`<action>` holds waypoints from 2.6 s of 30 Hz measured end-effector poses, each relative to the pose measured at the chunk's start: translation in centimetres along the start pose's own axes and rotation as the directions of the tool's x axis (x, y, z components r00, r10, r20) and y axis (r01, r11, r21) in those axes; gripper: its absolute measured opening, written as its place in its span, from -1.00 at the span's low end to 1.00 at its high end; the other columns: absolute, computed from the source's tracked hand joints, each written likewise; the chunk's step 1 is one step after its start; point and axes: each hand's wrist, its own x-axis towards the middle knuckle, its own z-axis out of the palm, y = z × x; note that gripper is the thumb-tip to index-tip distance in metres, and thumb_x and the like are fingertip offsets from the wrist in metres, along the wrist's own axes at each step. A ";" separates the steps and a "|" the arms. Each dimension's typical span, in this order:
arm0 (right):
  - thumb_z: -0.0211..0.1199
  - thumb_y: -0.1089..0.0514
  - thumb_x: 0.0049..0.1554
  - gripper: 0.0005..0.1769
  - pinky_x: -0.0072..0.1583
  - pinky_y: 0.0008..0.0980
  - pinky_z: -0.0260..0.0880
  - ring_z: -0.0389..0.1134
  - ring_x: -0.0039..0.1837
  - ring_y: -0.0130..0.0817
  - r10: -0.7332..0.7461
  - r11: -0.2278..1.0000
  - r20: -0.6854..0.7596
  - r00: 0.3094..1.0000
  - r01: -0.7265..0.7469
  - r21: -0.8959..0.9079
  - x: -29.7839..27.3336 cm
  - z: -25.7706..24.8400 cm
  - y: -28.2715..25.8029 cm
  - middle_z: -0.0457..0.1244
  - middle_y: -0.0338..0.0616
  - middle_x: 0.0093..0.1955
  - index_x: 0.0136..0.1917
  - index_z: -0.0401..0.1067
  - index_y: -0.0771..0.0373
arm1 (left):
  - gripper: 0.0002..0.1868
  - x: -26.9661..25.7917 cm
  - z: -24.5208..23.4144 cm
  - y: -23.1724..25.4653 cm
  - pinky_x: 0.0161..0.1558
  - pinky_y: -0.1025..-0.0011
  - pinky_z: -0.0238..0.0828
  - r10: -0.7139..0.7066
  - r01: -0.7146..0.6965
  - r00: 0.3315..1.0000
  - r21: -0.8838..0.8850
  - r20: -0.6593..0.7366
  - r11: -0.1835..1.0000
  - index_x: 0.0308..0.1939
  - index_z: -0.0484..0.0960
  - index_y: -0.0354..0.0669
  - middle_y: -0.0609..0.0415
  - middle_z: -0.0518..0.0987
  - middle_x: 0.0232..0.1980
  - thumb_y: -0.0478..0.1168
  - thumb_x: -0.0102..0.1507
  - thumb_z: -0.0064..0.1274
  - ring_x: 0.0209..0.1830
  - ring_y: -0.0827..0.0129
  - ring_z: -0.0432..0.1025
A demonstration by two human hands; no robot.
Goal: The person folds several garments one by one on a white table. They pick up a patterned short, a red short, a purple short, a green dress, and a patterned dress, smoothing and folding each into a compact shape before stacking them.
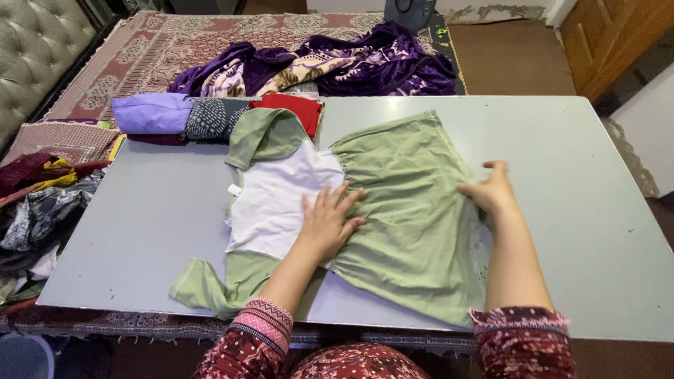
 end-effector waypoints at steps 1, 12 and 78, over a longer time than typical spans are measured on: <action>0.52 0.16 -0.05 0.00 0.01 0.01 0.44 0.34 0.05 -0.09 -0.017 0.999 -0.048 0.999 0.019 0.038 -0.2 -0.7 0.4 0.29 0.12 0.13 0.53 0.05 0.17 | -0.31 -0.2 0.2 -0.2 0.36 -0.45 -0.42 -0.054 0.054 0.998 0.004 0.025 0.999 0.53 0.16 0.32 -0.05 0.13 0.58 0.23 0.34 -0.11 0.55 -0.22 -0.07; 0.56 0.10 -0.13 0.37 -0.08 -0.23 0.38 0.35 -0.13 -0.22 -0.151 0.988 0.200 0.968 0.153 0.003 -2.7 -3.8 4.1 0.34 0.08 -0.14 0.67 -0.32 0.10 | -0.30 -0.3 0.6 -0.3 0.35 -0.54 -0.51 -0.143 0.130 0.983 0.113 0.118 0.985 0.56 0.07 0.47 0.09 0.06 0.63 0.32 0.34 -0.27 0.62 -0.15 -0.16; 0.25 0.31 0.10 -0.36 0.22 0.00 0.33 0.35 0.27 0.17 -0.628 0.745 -0.013 0.778 0.596 -0.301 10.1 5.4 -6.7 0.34 0.11 0.27 0.43 0.18 0.17 | -0.61 9.0 2.1 -5.3 0.37 0.00 0.18 0.032 -0.047 0.965 -0.052 -0.262 0.998 0.23 0.50 -0.12 -0.06 0.52 0.26 -0.18 0.31 0.02 0.38 -0.01 0.33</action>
